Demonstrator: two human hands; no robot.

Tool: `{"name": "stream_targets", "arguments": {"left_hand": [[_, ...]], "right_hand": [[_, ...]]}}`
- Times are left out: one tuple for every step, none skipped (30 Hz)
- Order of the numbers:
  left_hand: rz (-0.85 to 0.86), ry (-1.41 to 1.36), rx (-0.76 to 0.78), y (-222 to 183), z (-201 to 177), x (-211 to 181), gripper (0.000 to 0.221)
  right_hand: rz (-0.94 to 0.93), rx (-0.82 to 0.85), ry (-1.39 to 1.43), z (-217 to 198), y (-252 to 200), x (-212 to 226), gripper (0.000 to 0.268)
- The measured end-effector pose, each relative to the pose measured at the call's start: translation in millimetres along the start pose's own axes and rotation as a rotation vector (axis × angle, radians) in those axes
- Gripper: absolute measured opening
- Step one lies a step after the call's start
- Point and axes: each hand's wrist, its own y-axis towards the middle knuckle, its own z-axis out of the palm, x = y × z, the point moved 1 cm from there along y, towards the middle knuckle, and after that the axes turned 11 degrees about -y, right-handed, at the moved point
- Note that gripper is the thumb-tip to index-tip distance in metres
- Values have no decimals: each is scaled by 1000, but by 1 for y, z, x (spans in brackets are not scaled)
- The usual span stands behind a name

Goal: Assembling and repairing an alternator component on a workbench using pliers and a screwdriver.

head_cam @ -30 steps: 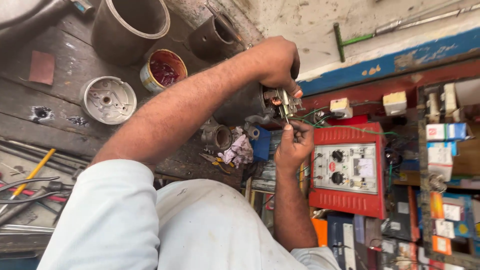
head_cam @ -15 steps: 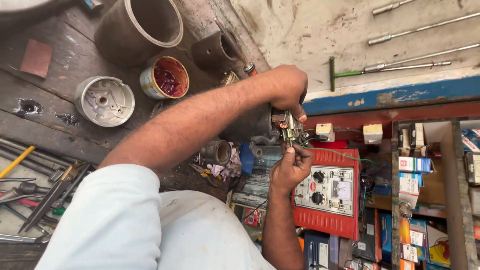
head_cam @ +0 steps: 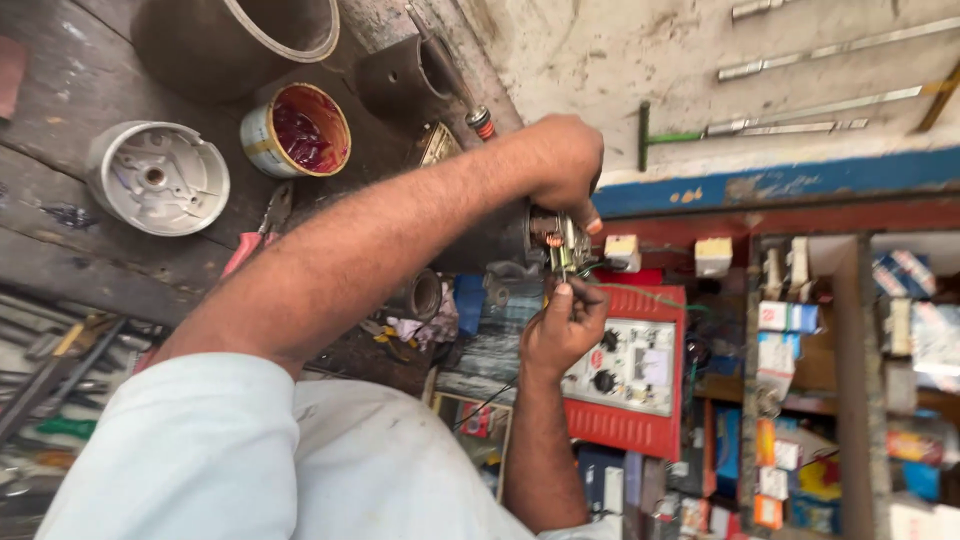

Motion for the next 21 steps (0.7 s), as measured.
{"name": "stream_targets", "arguments": {"left_hand": [[8,5,0,0,1,0,59],[16,11,-1,0,1,0,60],[13,7,-16,-1,1,-1,60],[12,8,-16,-1,0,-2,61],[13,12,-12,-2,0,-3,62],[12,10,-23,-1,0,-2,62],[2,-4,-7,0,0,-2,62],[-8,-18,9,1,0,-2,62],[-6,-21,2,0,-1,-3,62],[-30,-37,3,-1,-2,-4,62],[-51,-54,8,-3,-2,-5,61],[-48,-57,7,-4,-4,-7,61],[-70,-56,19,-6,-5,-8,62],[-92,-54,32,-8,-6,-11,63],[-94,-49,28,-9,-6,-10,63],[-94,-63,27,-9,-7,-10,63],[-96,-77,26,-9,-7,-9,63],[-98,-73,21,-9,-8,-9,63],[-115,-68,42,-8,-8,-10,65],[-132,-64,62,-8,-7,-11,67],[-132,-65,65,-8,-7,-11,67]], "right_hand": [[0,-28,-26,0,-1,-1,8],[-1,-57,-51,-1,-3,-2,9],[-8,-43,-52,0,-2,-1,9],[-7,-51,-71,0,-1,1,8],[-5,-65,-88,1,-2,3,8],[-12,-56,-88,0,-2,2,8],[32,-74,-65,-2,-3,1,8],[76,-93,-43,-4,-3,0,8],[72,-88,-46,-3,-2,1,8],[76,-84,-41,-2,-2,1,7],[82,-83,-39,-3,-3,2,7],[80,-83,-44,-3,-2,4,7],[91,-77,-33,-2,-3,6,7],[101,-72,-22,-2,-4,9,7],[98,-70,-17,-4,-3,6,7],[92,-55,15,-5,-2,4,7],[86,-38,48,-6,-1,2,7],[84,-35,53,-5,1,0,7],[79,-42,69,-7,0,-1,7],[75,-48,84,-8,0,-2,6],[77,-49,83,-8,0,0,6]]}}
